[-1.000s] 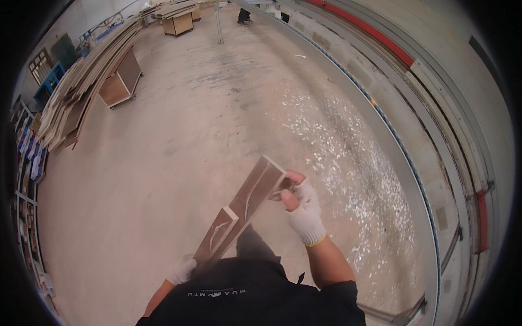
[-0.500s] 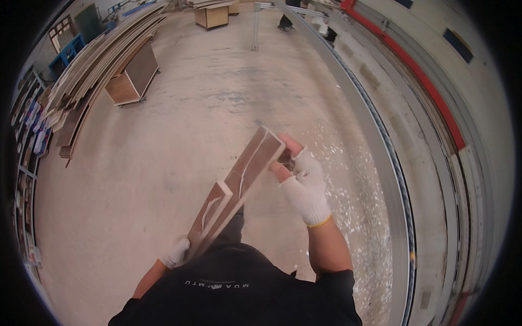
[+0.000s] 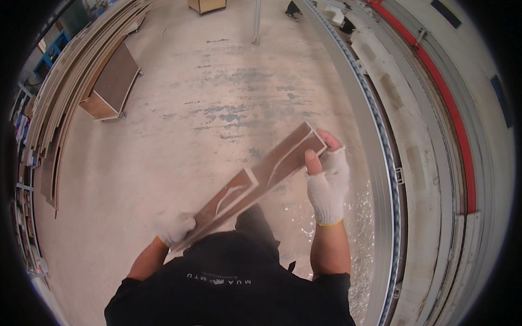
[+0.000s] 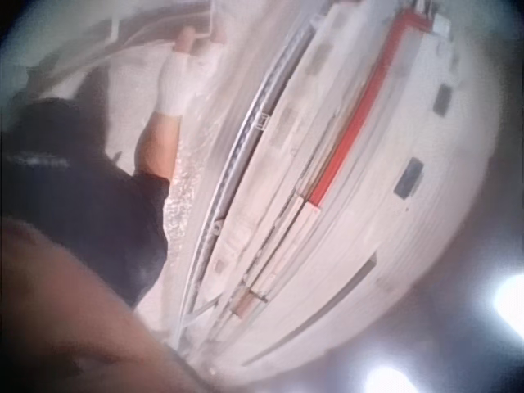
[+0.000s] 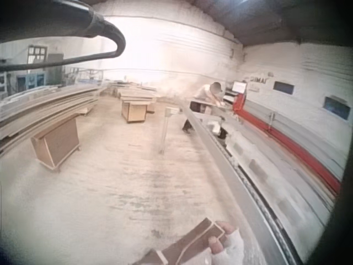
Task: The person repeatedly picks up brown wood panels from a pile, carries them to a workbench, and stacks them. They also handle smaller offcut pieces, placing them on the bench or floor.
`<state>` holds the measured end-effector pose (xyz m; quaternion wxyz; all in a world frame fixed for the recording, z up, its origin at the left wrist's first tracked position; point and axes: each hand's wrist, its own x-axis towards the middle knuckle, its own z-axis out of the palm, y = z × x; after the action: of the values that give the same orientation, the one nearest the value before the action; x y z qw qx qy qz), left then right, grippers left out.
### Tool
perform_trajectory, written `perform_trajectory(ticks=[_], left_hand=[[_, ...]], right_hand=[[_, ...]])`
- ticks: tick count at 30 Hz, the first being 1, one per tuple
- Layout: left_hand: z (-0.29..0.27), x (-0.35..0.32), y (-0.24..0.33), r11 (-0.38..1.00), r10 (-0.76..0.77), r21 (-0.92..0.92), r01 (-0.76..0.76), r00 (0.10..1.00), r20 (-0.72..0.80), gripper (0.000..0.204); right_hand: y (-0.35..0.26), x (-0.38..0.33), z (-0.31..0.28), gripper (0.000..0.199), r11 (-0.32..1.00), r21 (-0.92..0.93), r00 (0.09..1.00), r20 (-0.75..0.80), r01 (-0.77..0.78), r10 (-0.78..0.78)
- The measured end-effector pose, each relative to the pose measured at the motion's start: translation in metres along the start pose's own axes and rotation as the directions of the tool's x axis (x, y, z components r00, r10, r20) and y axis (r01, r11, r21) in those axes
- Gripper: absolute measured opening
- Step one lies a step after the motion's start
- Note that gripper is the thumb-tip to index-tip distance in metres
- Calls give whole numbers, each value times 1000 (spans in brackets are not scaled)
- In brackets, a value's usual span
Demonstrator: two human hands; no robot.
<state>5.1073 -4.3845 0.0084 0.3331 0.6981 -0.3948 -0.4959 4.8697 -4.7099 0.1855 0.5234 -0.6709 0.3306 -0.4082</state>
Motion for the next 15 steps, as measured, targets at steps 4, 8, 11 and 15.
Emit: perform_trajectory(ticks=[4,8,11,15], left_hand=[[-62,114,24,979,51,-188,-79,988,-147,48],[-147,187,65,988,116,-56,-142,939,-325,55],[-188,236,99,989,135,2,-148,891,-434,52],[-255,345,125,980,199,87,-179,869,-454,42]], right_hand=[[42,113,36,69,996,16,995,-49,84,-83],[41,208,71,63,950,-167,962,127,262,-243],[32,283,102,64,935,-188,882,428,300,-197],[51,397,173,68,898,-227,781,599,377,-176]])
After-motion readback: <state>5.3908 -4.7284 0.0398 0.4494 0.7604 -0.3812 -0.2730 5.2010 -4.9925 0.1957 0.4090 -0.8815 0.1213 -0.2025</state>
